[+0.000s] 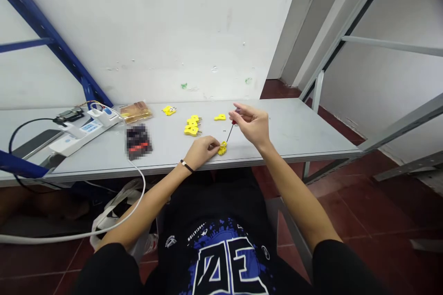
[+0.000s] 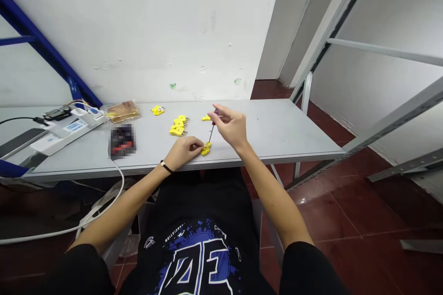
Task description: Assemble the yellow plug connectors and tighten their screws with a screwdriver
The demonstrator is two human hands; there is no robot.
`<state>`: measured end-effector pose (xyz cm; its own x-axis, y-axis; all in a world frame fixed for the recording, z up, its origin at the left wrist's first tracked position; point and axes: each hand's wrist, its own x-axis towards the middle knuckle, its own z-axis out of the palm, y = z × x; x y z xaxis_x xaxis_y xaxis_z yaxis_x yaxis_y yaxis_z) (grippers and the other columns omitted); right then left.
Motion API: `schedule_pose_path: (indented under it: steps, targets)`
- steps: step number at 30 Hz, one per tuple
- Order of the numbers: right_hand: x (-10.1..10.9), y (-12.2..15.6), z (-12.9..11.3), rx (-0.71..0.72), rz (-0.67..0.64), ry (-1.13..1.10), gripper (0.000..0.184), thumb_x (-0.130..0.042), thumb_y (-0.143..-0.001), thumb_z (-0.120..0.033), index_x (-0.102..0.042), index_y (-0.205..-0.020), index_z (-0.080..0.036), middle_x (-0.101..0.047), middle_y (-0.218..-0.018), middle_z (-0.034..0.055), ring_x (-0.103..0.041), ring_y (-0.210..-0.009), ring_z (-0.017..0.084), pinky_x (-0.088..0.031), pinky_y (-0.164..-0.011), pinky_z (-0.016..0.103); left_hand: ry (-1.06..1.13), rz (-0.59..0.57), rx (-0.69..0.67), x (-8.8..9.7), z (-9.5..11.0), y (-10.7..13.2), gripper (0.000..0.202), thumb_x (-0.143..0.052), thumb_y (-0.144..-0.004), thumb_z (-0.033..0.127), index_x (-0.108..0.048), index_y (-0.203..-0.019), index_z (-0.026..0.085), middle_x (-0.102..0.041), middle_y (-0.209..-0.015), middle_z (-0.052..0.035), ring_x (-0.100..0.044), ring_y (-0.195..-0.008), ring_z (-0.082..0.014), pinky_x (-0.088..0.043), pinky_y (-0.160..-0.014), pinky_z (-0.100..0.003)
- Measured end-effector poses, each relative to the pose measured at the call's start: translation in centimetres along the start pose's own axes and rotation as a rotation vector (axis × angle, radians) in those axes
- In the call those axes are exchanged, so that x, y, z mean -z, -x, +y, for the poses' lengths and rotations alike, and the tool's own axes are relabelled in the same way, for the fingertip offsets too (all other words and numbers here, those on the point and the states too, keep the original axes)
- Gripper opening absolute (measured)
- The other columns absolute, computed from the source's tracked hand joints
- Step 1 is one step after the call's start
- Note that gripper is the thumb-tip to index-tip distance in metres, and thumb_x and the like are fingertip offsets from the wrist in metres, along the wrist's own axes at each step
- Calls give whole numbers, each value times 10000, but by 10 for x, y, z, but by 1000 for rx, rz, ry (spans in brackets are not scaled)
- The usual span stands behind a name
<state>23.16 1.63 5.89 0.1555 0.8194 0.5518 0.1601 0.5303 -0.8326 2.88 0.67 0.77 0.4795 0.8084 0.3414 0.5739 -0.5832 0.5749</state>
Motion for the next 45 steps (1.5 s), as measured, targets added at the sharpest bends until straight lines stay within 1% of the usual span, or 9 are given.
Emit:
schedule_pose_path:
  steps: [12, 16, 19, 23, 27, 32, 36, 41, 45]
  targets:
    - [30, -14, 4, 58, 57, 67, 433, -776, -815, -500, -767, -1119, -191, -782, -913, 66, -774, -795, 237, -681, -766, 416, -21, 36, -16, 3, 0, 1, 213, -539, -980, 229, -748, -1002, 193, -761, -1019, -63, -691, -915, -201, -546, -878, -349]
    - [51, -25, 9, 119, 107, 143, 420, -636, -925, -500, -715, -1206, -199, -757, -932, 71, -747, -811, 215, -638, -756, 383, -18, 63, -14, 6, 0, -1, 220, -522, -982, 208, -739, -1021, 191, -756, -1026, -57, -682, -897, -191, -536, -848, -333]
    - [68, -32, 18, 150, 112, 292, 359, -490, -997, -425, -693, -1183, -194, -690, -812, 45, -668, -692, 177, -573, -671, 342, -25, 81, -18, 13, 0, -7, 218, -526, -980, 211, -736, -1037, 195, -756, -1029, -50, -672, -858, -184, -534, -783, -319]
    - [77, -37, 35, 82, -35, 500, 240, -496, -953, -316, -710, -972, -210, -577, -627, -6, -515, -546, 161, -455, -563, 314, -48, 105, -40, 18, 0, -32, 225, -525, -976, 206, -749, -997, 200, -763, -1019, -50, -682, -909, -194, -540, -827, -328]
    - [70, -37, 49, -16, -152, 590, 134, -600, -857, -271, -705, -817, -199, -676, -705, 26, -577, -652, 190, -472, -672, 343, -100, 103, -4, 12, -6, -83, 217, -553, -945, 168, -766, -981, 197, -774, -1039, -60, -694, -931, -217, -540, -881, -358]
    - [73, -37, 51, -52, -142, 554, 170, -581, -872, -295, -711, -831, -193, -677, -741, 34, -576, -683, 184, -461, -714, 346, -214, -110, 79, 1, -20, -137, 204, -610, -839, 90, -787, -844, 192, -792, -939, -65, -721, -906, -239, -553, -866, -342]
    - [83, -38, 40, -62, -74, 431, 230, -511, -886, -305, -709, -927, -194, -574, -671, -7, -502, -610, 161, -416, -628, 312, -234, -201, 56, 2, -26, -141, 204, -637, -777, 72, -791, -773, 206, -791, -840, -42, -731, -845, -223, -556, -813, -302]
    - [84, -37, 25, -67, -113, 335, 270, -476, -896, -313, -692, -1009, -197, -479, -648, -25, -446, -590, 154, -356, -571, 288, -231, -254, 70, 7, -28, -125, 135, -719, -748, 110, -802, -764, 216, -795, -844, -47, -732, -835, -237, -551, -774, -309]
    - [82, -35, 19, -75, -122, 329, 279, -464, -909, -322, -681, -1038, -203, -463, -649, -27, -427, -584, 156, -354, -577, 294, -209, -174, 59, 5, -29, -129, 152, -674, -826, 144, -811, -853, 205, -796, -903, -58, -724, -870, -233, -553, -819, -321]
